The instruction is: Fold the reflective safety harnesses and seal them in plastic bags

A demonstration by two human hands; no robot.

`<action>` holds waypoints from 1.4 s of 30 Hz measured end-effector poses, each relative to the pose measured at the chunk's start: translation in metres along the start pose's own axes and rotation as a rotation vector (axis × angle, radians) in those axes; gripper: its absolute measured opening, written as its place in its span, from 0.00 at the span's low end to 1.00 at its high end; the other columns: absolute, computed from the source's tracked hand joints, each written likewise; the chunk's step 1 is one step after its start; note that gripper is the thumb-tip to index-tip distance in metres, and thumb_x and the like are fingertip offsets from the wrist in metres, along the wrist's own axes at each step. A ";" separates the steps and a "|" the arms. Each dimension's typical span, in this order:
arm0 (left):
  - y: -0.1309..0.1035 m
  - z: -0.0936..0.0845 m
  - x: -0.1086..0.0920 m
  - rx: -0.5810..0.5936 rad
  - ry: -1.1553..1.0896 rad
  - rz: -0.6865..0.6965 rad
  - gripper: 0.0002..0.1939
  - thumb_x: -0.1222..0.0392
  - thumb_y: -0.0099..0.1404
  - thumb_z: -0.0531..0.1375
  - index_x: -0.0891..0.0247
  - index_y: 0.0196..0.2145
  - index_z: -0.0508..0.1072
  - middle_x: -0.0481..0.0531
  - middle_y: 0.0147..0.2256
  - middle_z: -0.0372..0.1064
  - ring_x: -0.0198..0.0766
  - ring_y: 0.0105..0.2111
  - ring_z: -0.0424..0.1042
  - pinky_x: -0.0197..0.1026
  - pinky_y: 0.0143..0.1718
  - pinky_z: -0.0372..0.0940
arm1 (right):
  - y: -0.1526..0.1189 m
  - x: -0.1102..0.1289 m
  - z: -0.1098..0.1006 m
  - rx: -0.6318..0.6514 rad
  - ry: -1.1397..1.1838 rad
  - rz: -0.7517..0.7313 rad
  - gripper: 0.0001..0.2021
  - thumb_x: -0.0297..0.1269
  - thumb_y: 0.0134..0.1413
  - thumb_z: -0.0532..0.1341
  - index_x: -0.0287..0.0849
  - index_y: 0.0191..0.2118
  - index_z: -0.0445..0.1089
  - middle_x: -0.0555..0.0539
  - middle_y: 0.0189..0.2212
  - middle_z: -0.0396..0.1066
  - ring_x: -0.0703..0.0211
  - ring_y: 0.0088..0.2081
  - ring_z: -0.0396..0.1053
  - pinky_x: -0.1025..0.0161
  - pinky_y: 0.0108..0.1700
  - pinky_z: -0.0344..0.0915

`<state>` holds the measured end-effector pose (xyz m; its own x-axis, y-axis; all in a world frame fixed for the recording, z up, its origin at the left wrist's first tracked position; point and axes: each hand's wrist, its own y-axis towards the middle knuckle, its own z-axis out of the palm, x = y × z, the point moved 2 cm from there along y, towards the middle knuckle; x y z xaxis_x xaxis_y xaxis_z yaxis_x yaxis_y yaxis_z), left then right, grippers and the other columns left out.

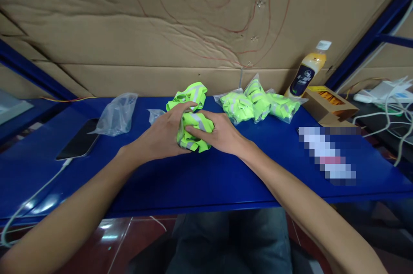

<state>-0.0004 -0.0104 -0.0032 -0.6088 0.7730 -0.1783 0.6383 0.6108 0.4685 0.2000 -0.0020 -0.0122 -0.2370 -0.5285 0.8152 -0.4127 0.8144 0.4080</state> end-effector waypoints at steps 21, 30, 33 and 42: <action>0.003 -0.002 -0.008 -0.261 0.280 0.153 0.35 0.61 0.68 0.62 0.67 0.69 0.55 0.69 0.54 0.71 0.61 0.56 0.74 0.62 0.53 0.75 | 0.010 0.010 -0.002 -0.123 0.123 0.008 0.20 0.55 0.54 0.73 0.41 0.36 0.75 0.51 0.31 0.75 0.60 0.32 0.67 0.62 0.35 0.62; 0.002 0.003 -0.015 -0.270 0.283 0.170 0.37 0.60 0.66 0.64 0.67 0.68 0.54 0.71 0.54 0.70 0.64 0.56 0.73 0.66 0.55 0.74 | 0.001 0.016 -0.008 0.033 0.029 0.025 0.18 0.55 0.67 0.65 0.47 0.48 0.64 0.55 0.30 0.66 0.59 0.32 0.64 0.60 0.36 0.59; 0.002 0.004 -0.010 -0.263 0.253 0.125 0.34 0.57 0.68 0.63 0.64 0.66 0.54 0.69 0.52 0.71 0.62 0.52 0.74 0.65 0.52 0.74 | -0.002 0.026 -0.014 0.203 0.127 0.083 0.23 0.61 0.68 0.61 0.50 0.53 0.59 0.54 0.32 0.65 0.58 0.34 0.65 0.60 0.36 0.59; 0.001 0.002 -0.008 -0.192 0.206 0.055 0.38 0.61 0.59 0.66 0.63 0.65 0.57 0.66 0.54 0.70 0.60 0.56 0.73 0.60 0.55 0.74 | 0.001 0.018 -0.010 0.116 -0.115 0.020 0.20 0.54 0.67 0.66 0.49 0.47 0.57 0.54 0.32 0.64 0.57 0.33 0.64 0.59 0.35 0.60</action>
<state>0.0061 -0.0153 -0.0032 -0.6715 0.7406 0.0223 0.5838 0.5103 0.6315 0.2040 -0.0089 0.0071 -0.3425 -0.5416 0.7677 -0.5037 0.7956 0.3366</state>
